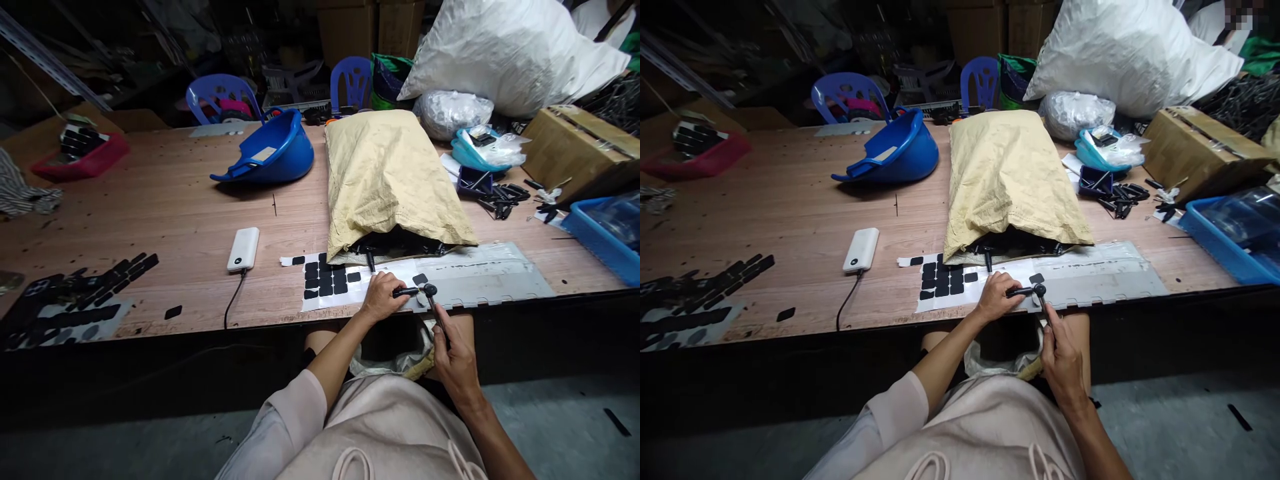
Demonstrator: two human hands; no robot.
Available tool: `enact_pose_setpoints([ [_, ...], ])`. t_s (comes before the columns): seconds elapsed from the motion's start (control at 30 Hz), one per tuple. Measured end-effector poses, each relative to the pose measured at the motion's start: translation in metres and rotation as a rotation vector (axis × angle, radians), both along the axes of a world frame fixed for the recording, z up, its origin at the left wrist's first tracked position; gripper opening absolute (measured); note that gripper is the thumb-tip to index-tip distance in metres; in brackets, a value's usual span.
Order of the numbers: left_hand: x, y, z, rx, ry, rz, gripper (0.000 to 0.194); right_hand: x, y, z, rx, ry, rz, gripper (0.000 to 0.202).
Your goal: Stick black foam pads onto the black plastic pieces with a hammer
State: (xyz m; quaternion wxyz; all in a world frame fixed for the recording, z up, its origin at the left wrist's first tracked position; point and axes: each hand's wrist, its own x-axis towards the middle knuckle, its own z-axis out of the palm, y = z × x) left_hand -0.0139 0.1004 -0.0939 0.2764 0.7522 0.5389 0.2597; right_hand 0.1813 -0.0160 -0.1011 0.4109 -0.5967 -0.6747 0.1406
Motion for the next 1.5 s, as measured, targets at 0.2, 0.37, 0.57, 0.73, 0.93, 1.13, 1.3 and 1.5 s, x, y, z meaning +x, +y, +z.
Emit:
enact_pose_setpoints([
  [0.2, 0.001, 0.000, -0.001, 0.021, -0.008, 0.005, 0.014, 0.000, 0.002, -0.005, -0.064, -0.052, 0.014, 0.050],
  [0.37, 0.001, 0.001, -0.001, 0.026, -0.012, -0.005, 0.014, -0.001, 0.003, -0.003, -0.004, -0.031, 0.048, 0.051],
  [0.57, 0.002, 0.001, -0.004, 0.047, -0.016, -0.001, 0.014, -0.007, 0.004, -0.003, -0.056, -0.063, 0.112, 0.050],
  [0.73, 0.004, 0.001, -0.004, 0.051, -0.033, 0.010, 0.013, 0.009, 0.014, 0.007, -0.064, -0.093, -0.019, 0.050],
  [0.93, 0.005, 0.001, -0.002, 0.060, -0.027, 0.028, 0.012, 0.032, 0.025, 0.017, -0.237, -0.322, -0.309, 0.052],
  [1.13, 0.004, 0.001, -0.001, 0.050, -0.031, 0.020, 0.011, 0.024, 0.026, 0.011, -0.353, -0.371, -0.263, 0.057],
  [1.3, 0.003, -0.001, -0.001, 0.043, -0.025, 0.020, 0.013, 0.021, 0.028, 0.009, -0.366, -0.348, -0.266, 0.058],
  [1.5, 0.002, 0.003, 0.001, 0.061, -0.025, 0.024, 0.015, 0.021, 0.029, 0.009, -0.338, -0.366, -0.248, 0.059],
])
